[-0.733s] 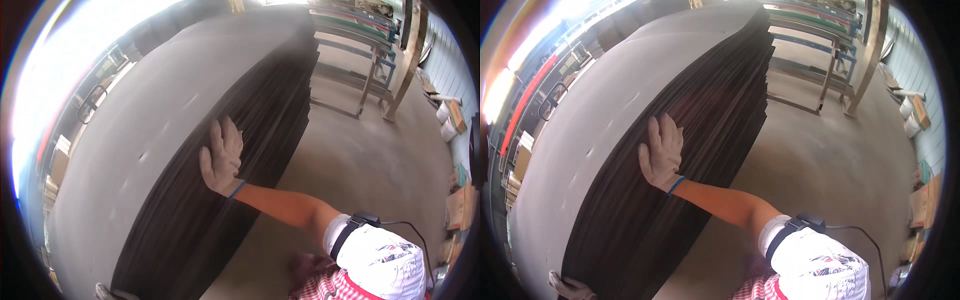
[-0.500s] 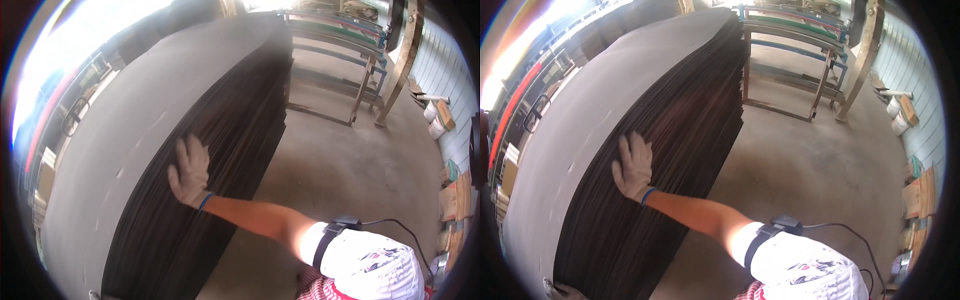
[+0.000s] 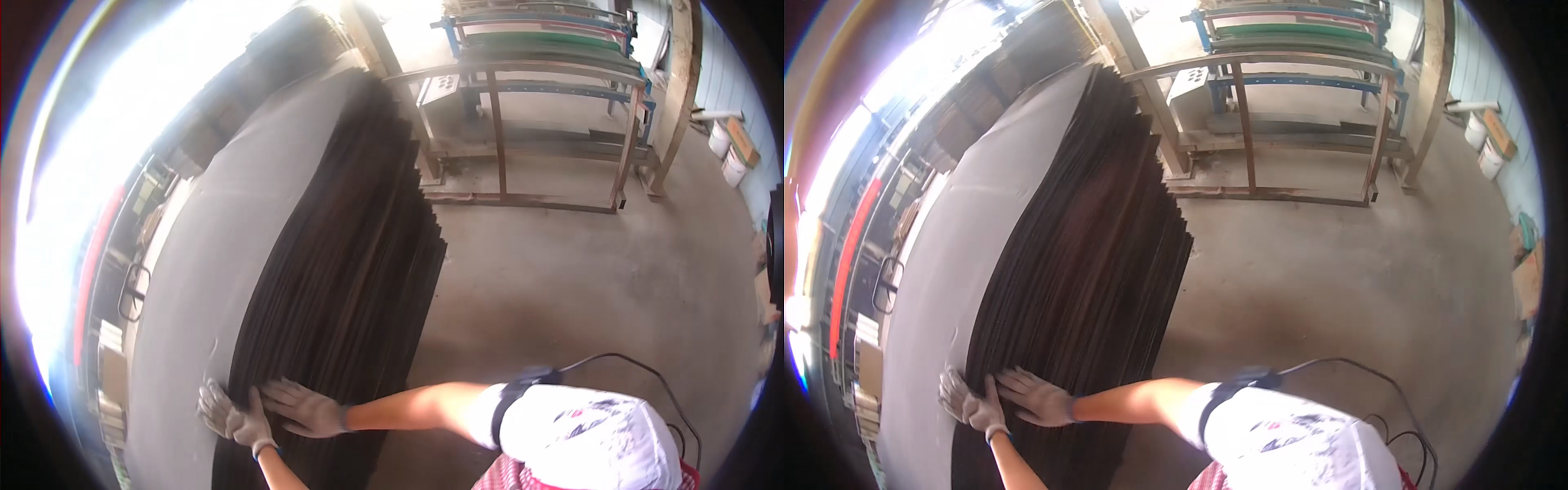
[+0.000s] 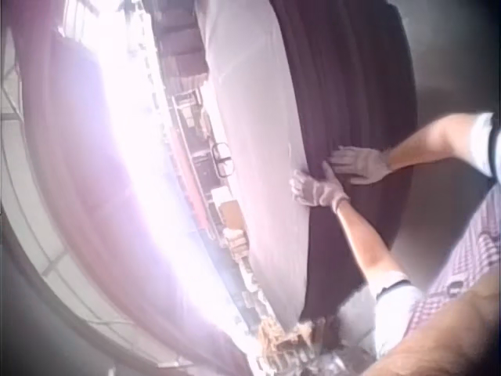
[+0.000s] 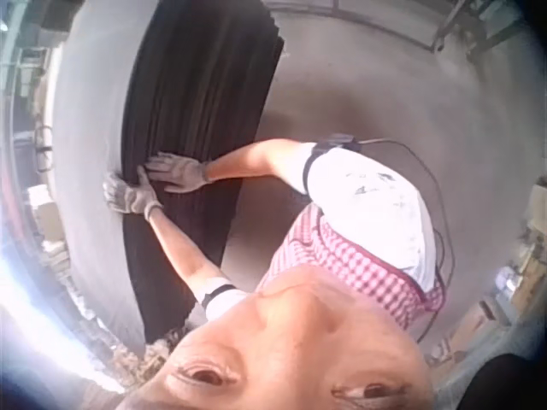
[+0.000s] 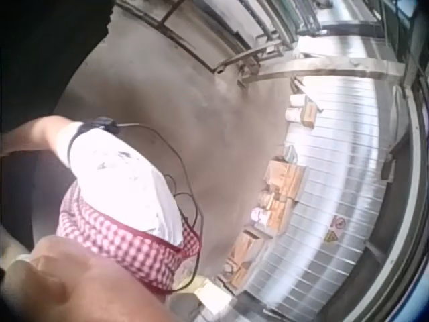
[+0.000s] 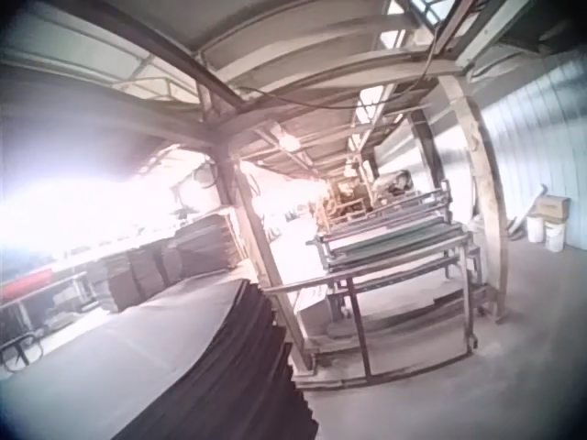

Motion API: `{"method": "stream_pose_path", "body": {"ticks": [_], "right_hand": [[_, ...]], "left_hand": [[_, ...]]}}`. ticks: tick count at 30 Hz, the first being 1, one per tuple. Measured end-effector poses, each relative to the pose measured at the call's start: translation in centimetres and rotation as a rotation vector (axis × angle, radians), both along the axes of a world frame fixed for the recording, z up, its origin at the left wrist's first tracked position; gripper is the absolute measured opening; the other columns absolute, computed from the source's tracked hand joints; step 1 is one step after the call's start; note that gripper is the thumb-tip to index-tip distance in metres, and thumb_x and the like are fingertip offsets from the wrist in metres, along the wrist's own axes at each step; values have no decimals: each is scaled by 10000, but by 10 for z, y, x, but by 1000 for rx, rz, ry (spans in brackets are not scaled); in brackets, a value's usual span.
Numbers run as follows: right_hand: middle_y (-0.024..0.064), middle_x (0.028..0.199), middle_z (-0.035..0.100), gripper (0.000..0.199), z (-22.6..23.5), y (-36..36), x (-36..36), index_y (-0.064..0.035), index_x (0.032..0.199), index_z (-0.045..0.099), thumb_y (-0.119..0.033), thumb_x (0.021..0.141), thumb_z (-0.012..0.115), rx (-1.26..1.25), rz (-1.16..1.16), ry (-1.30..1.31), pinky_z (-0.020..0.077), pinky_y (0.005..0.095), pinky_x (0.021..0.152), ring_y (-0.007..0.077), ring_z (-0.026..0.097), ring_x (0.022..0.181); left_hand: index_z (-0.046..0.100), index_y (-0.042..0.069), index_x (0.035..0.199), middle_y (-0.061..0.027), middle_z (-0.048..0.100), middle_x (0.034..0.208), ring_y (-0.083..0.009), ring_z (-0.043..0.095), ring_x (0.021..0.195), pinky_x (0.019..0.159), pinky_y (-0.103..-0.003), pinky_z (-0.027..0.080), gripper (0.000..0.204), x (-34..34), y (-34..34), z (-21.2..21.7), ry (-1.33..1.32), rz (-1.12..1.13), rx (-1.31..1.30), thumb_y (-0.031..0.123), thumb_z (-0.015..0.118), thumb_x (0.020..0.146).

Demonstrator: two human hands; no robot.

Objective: Manually lifting, moving, and stacking large flexible material sheets onto a processing table in a factory.

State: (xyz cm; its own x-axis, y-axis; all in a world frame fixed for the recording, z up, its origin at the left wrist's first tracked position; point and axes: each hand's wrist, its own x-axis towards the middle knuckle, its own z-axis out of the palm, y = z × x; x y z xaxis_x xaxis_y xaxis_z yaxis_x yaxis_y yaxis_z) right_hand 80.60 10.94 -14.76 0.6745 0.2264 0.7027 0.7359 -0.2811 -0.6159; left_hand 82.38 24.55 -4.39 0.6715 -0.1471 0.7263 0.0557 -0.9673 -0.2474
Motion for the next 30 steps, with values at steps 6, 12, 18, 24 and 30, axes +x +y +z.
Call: {"method": "stream_pose_path", "body": {"ticks": [6, 12, 18, 24, 30], "right_hand": [[221, 1395, 440, 492, -186, -247, -50, -68, 1351, 473, -323, 930, 485, -797, 331, 764, 413, 473, 1008, 386, 504, 1199], [95, 1317, 577, 393, -198, -620, -95, -162, 1219, 646, -264, 870, 495, -1475, -187, 1769, 460, 415, 975, 288, 553, 1207], [198, 940, 677, 372, -52, -781, 148, -1, 900, 674, -320, 889, 484, -488, -981, 1390, 523, 452, 760, 370, 646, 860], [160, 1268, 586, 447, 15, -981, 403, -69, 1198, 615, -389, 913, 487, -733, -1204, 685, 399, 400, 1029, 343, 524, 1191], [192, 1213, 595, 591, -25, -1153, 475, -48, 1122, 637, -526, 939, 342, -634, -1387, 727, 420, 440, 974, 359, 535, 1156]], "left_hand": [[401, 100, 1417, -125, 395, 1455, -316, 319, 1377, 1157, -470, 221, 853, 99, 82, -6, -6, 166, 16, 375, 748, 688], [285, 179, 1476, -95, 291, 1507, -293, 256, 1407, 1139, -482, 233, 874, 225, 97, -7, 258, 688, -50, 434, 711, 758], [319, 23, 1430, -225, 314, 1468, -395, 282, 1375, 1131, -457, 265, 721, 353, -34, -140, 55, 386, -239, 276, 608, 821], [503, 24, 1299, -172, 479, 1371, -310, 443, 1295, 1063, -364, 386, 565, 443, -362, -242, 977, -355, -774, 228, 689, 806], [551, 2, 1253, -123, 648, 1131, -213, 599, 1084, 945, -306, 459, 435, 512, -591, -234, 1368, -509, -1190, 276, 588, 918]]}}
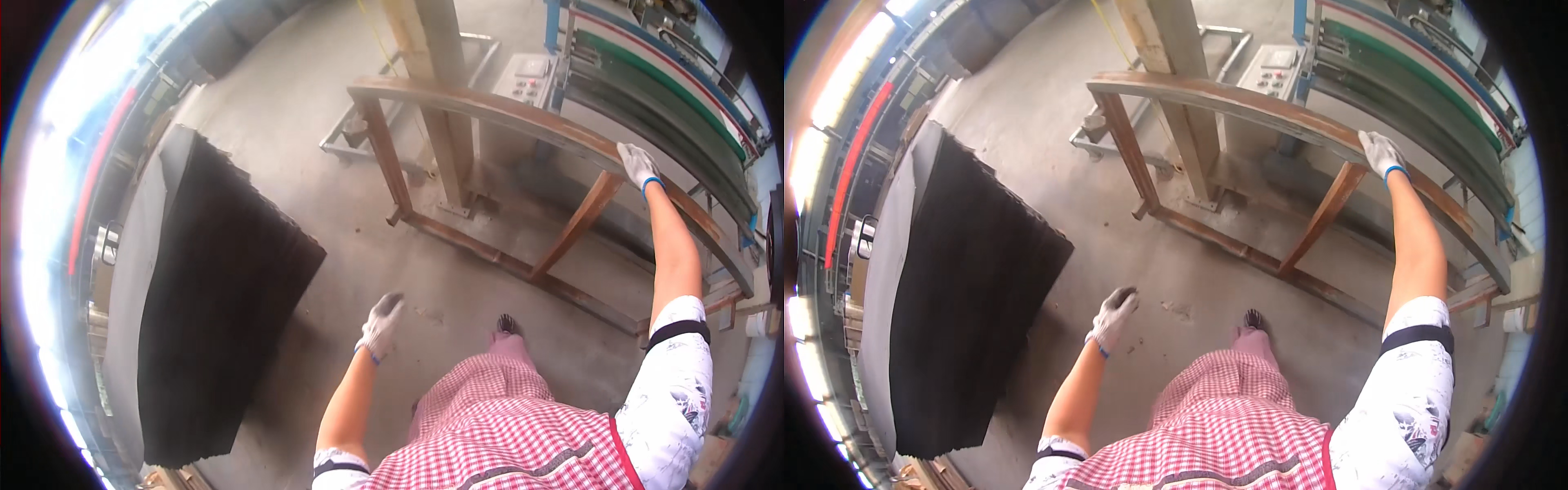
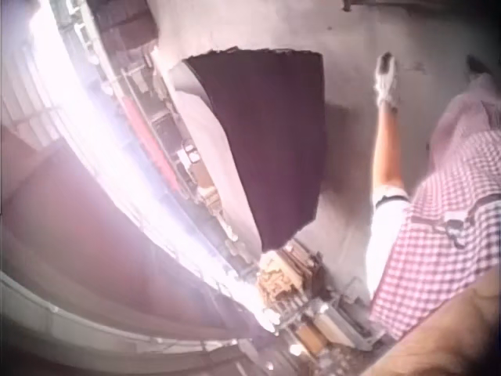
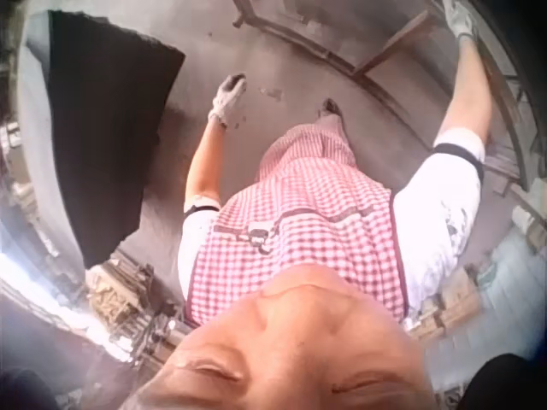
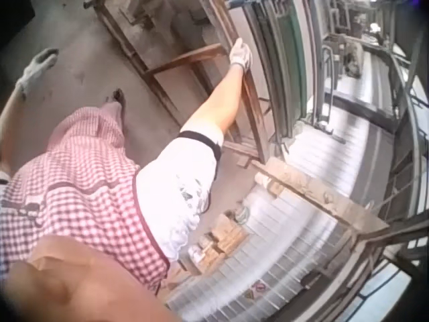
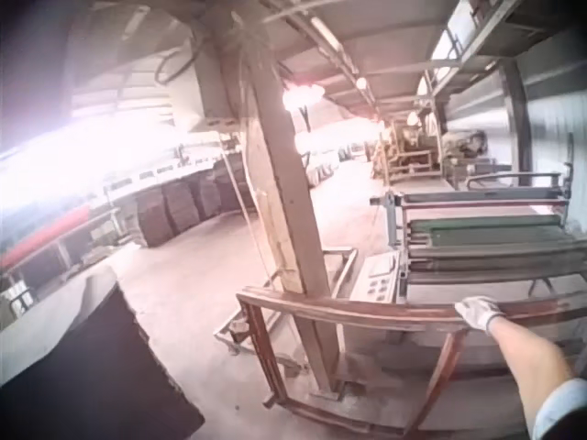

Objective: Manually lifting, moving, and stacking large flexible material sheets onto a processing table in a factory.

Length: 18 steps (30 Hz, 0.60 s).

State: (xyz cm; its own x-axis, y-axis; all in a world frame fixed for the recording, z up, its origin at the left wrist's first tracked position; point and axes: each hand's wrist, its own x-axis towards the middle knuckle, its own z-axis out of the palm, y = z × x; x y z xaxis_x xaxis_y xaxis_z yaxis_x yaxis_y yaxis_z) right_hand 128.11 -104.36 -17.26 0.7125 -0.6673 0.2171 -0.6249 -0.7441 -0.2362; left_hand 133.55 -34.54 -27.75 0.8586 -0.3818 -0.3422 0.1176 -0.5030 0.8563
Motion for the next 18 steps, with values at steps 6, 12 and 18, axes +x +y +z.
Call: {"method": "stream_pose_path", "body": {"ticks": [6, 12, 18], "right_hand": [[206, 946, 658, 598, 52, 88, -9, -62, 860, 680, -580, 911, 385, 79, 322, 383, 464, 464, 815, 407, 600, 953], [182, 1136, 610, 821, -138, 149, -112, 0, 1370, 423, -675, 911, 336, 1829, -202, 314, 458, 476, 886, 329, 591, 998], [108, 1015, 656, 541, -309, 349, -163, -89, 1100, 619, -567, 935, 427, 2046, -442, 208, 503, 447, 820, 276, 613, 928]], "left_hand": [[382, -56, 1353, -179, 522, 1276, -324, 549, 1140, 965, -429, 485, 664, 67, -131, 32, 478, 230, -775, 457, 521, 955], [440, 14, 1381, -117, 498, 1368, -229, 513, 1193, 991, -362, 424, 861, 48, -167, 56, 611, 851, -707, 647, 603, 821], [520, -22, 1300, -113, 566, 1277, -209, 529, 1159, 1010, -330, 414, 819, -40, -55, 17, 536, 910, -808, 635, 616, 821]]}}
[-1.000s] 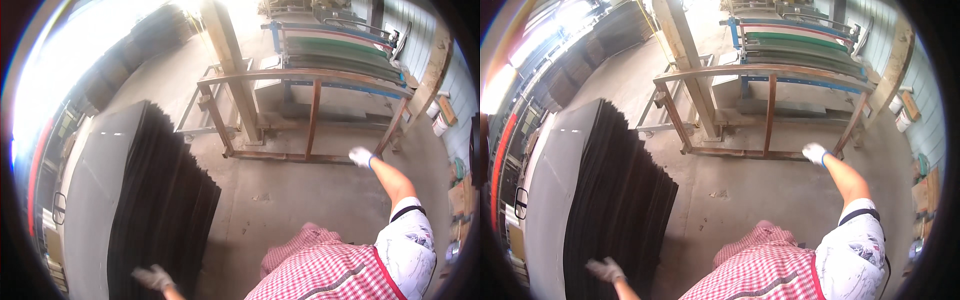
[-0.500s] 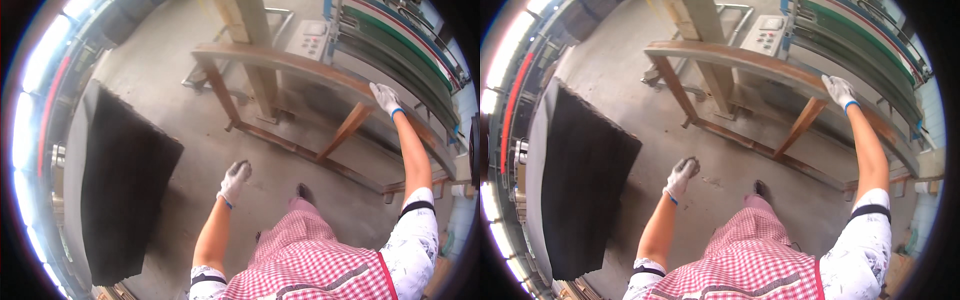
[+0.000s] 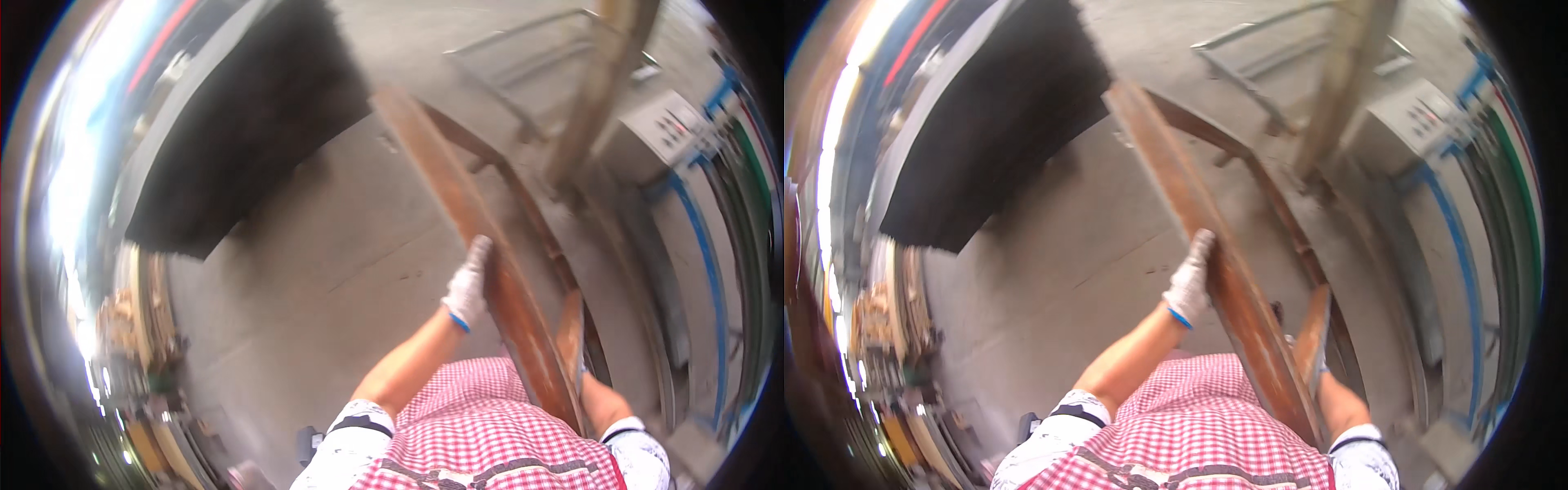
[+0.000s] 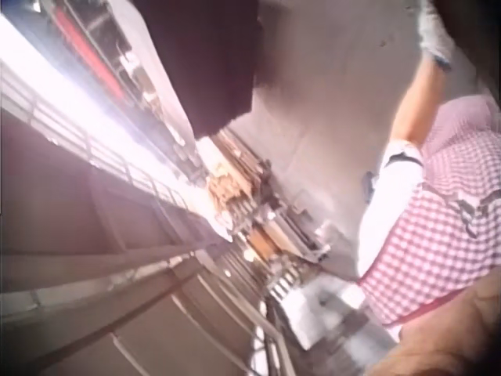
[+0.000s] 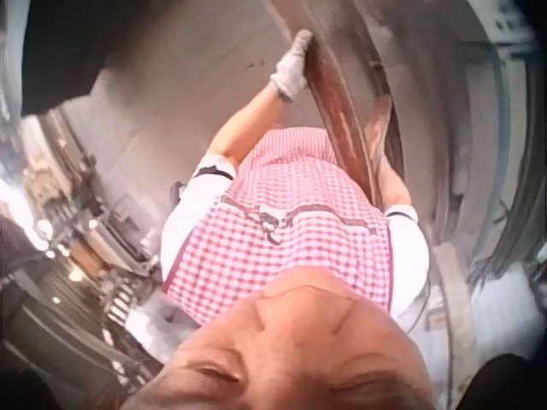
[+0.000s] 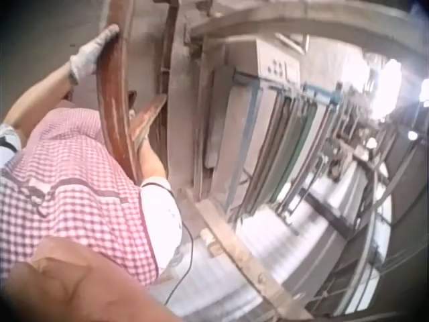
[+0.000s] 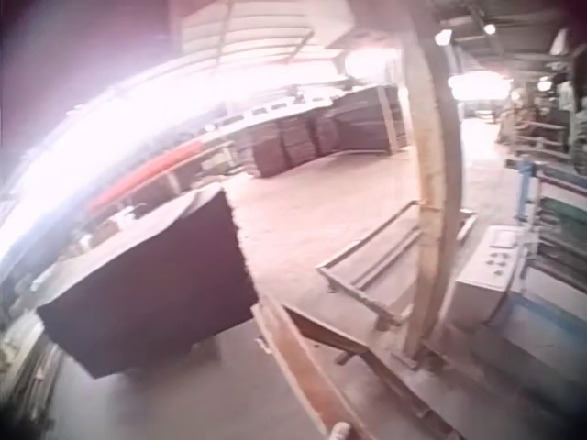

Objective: Manually lifting, moving, and stacking large flexible material sheets onto a processing table in a factory.

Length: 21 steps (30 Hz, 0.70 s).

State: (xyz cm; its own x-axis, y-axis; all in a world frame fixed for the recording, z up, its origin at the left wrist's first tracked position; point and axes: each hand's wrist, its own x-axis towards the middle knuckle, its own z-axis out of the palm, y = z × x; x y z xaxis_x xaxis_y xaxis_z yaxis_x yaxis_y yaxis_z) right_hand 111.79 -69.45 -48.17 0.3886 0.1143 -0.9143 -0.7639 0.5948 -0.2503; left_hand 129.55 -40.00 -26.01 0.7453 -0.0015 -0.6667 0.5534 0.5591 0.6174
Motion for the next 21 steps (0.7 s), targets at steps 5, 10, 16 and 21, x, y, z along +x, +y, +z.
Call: {"method": "stream_pose_path", "body": {"ticks": [5, 10, 16, 21], "right_hand": [[102, 979, 646, 512, -27, 151, -30, -97, 1069, 617, -557, 935, 434, 60, 8, 48, 503, 443, 790, 272, 609, 896], [97, 942, 637, 485, -19, 244, -120, -105, 1038, 615, -546, 936, 442, -14, 162, 76, 504, 439, 759, 268, 605, 864], [91, 899, 626, 454, 1, 305, -207, -114, 1000, 612, -534, 936, 451, -86, 408, 90, 504, 434, 722, 263, 600, 826], [85, 863, 616, 430, 0, 330, -262, -122, 969, 610, -524, 936, 459, -97, 535, 43, 505, 430, 691, 258, 596, 794]], "left_hand": [[324, -55, 1423, -221, 439, 1406, -304, 420, 1308, 1099, -347, 314, 1084, -116, 117, 33, 262, -185, 272, 716, 641, 729], [283, -49, 1438, -217, 438, 1400, -294, 419, 1307, 1092, -358, 321, 1027, -257, 241, 33, 6, -28, -67, 633, 666, 773], [307, -26, 1432, -173, 449, 1400, -257, 422, 1303, 1091, -327, 325, 841, -390, 344, 110, -165, 299, -55, 468, 668, 855], [242, -47, 1432, -166, 268, 1517, -220, 315, 1386, 1161, -281, 246, 563, -494, 349, 3, -656, 793, -711, 256, 444, 1003]]}}
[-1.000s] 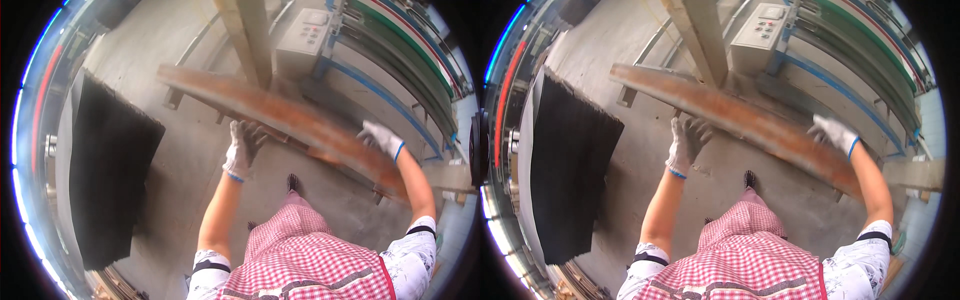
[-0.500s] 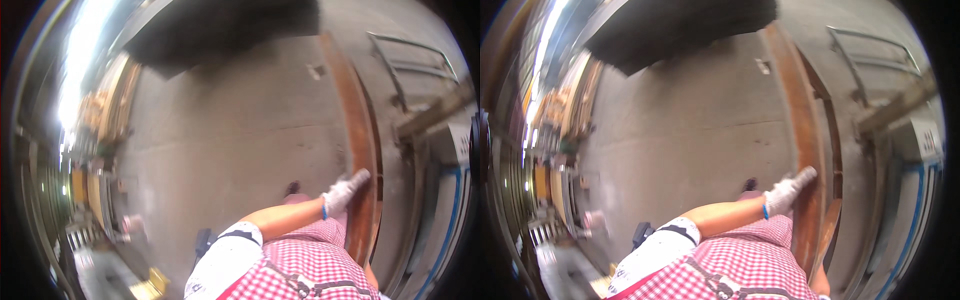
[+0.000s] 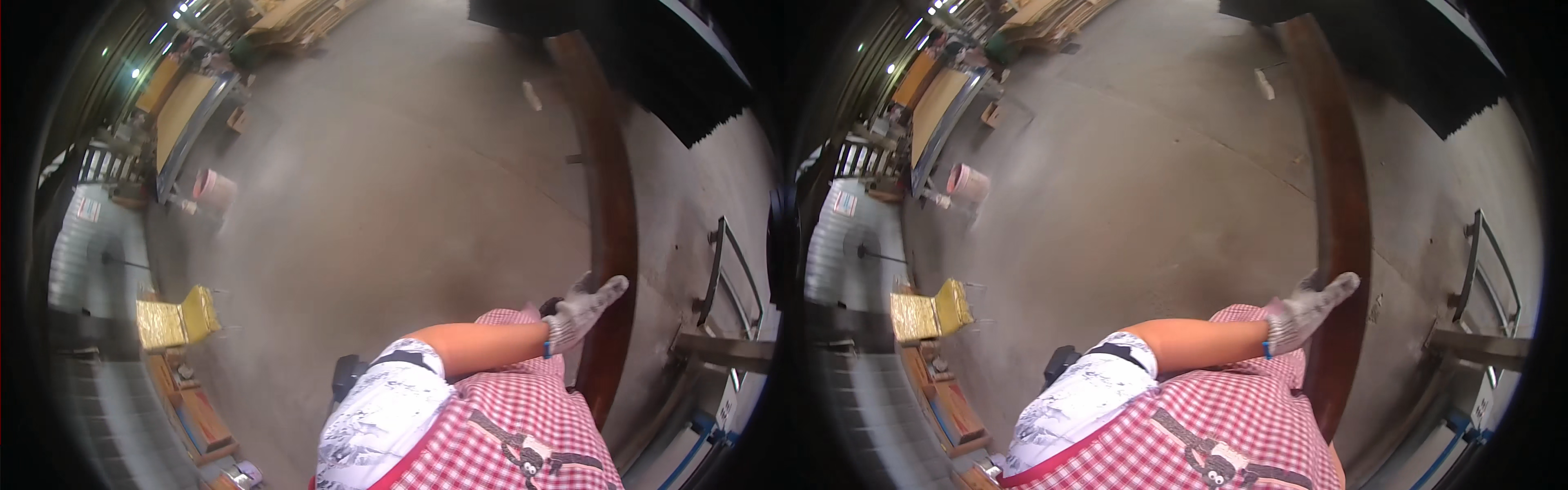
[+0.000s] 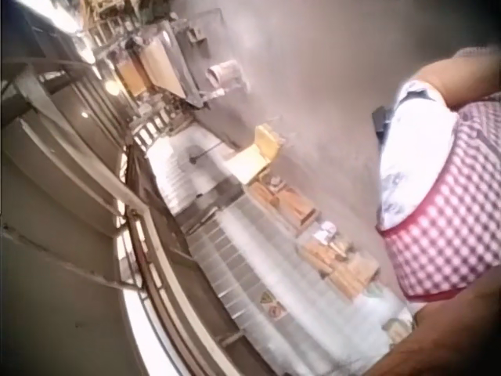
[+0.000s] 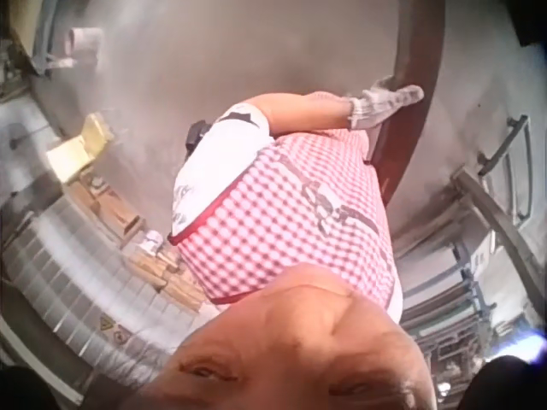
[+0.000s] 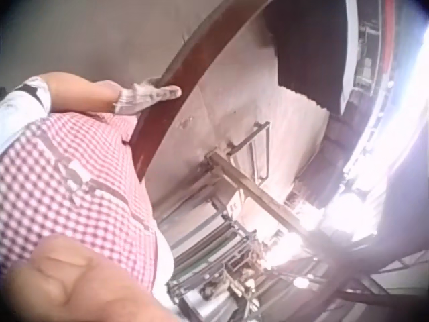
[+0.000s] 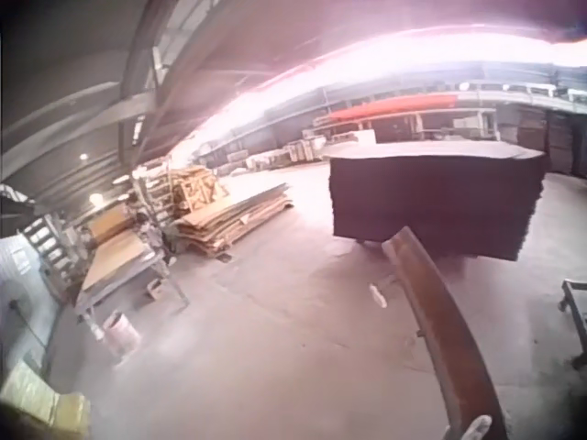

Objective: Manually lifting, moving, and stacking large flexible material sheets onto a processing table in a factory.

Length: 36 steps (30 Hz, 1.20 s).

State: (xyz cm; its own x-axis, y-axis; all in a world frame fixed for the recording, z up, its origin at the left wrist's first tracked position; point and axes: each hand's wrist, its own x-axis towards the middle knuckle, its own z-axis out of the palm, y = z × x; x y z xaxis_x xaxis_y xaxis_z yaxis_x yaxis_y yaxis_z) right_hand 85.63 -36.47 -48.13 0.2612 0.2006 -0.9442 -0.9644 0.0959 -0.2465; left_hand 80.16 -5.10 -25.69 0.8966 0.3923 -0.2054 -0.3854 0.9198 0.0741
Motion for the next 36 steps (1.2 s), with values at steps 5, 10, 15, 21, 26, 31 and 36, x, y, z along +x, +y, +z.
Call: {"method": "stream_pose_path", "body": {"ticks": [5, 10, 15, 21, 26, 31, 36], "right_hand": [[80, 826, 607, 409, -3, 65, -96, -130, 937, 608, -514, 936, 467, 4, 104, 21, 505, 426, 661, 254, 592, 763], [75, 790, 598, 390, -12, 147, -212, -138, 906, 606, -503, 937, 474, 16, 137, 23, 506, 421, 630, 249, 588, 731], [70, 754, 588, 373, -47, 250, -318, -146, 875, 603, -493, 937, 482, 64, 149, 19, 506, 417, 599, 245, 584, 699], [68, 634, 497, 371, -15, 385, -453, -169, 779, 499, -518, 903, 518, 12, 220, -32, 475, 385, 486, 250, 544, 571], [76, 599, 482, 461, -38, 416, -515, -166, 795, 479, -621, 872, 476, 118, 253, 2, 457, 367, 451, 250, 499, 486], [116, 648, 494, 650, -129, 405, -570, -90, 845, 494, -737, 814, 444, 191, 228, -82, 467, 379, 478, 253, 504, 523], [145, 681, 514, 811, -210, 380, -598, 51, 869, 504, -752, 810, 414, 161, 95, 190, 501, 405, 555, 277, 523, 562]], "left_hand": [[117, -48, 1475, -177, 204, 1539, -300, 213, 1428, 1182, -357, 244, 506, -186, 70, -2, -450, 426, 765, 119, 288, 1029], [197, -26, 1473, -110, 192, 1561, -167, 195, 1435, 1188, -280, 169, 487, -370, 159, 32, 4, 589, -780, 214, 247, 1052], [317, 20, 1436, -128, 340, 1463, -233, 328, 1349, 1128, -330, 268, 632, -531, 221, 20, 943, 213, 497, 467, 338, 989], [407, 59, 1348, -180, 551, 1225, -353, 551, 1128, 982, -477, 463, 886, -707, 273, -60, 726, 410, 162, 755, 488, 805], [423, 76, 1300, -175, 563, 1148, -375, 547, 1109, 973, -529, 463, 956, -790, 286, -117, 737, 487, 138, 815, 542, 705], [221, 100, 1457, -162, 362, 1376, -366, 417, 1255, 1024, -521, 406, 1088, -866, 273, -205, 957, 358, -1, 843, 494, 710], [160, 164, 1501, -80, 306, 1474, -296, 373, 1301, 1055, -499, 353, 955, -923, 238, -273, 1067, 434, -102, 695, 555, 813]]}}
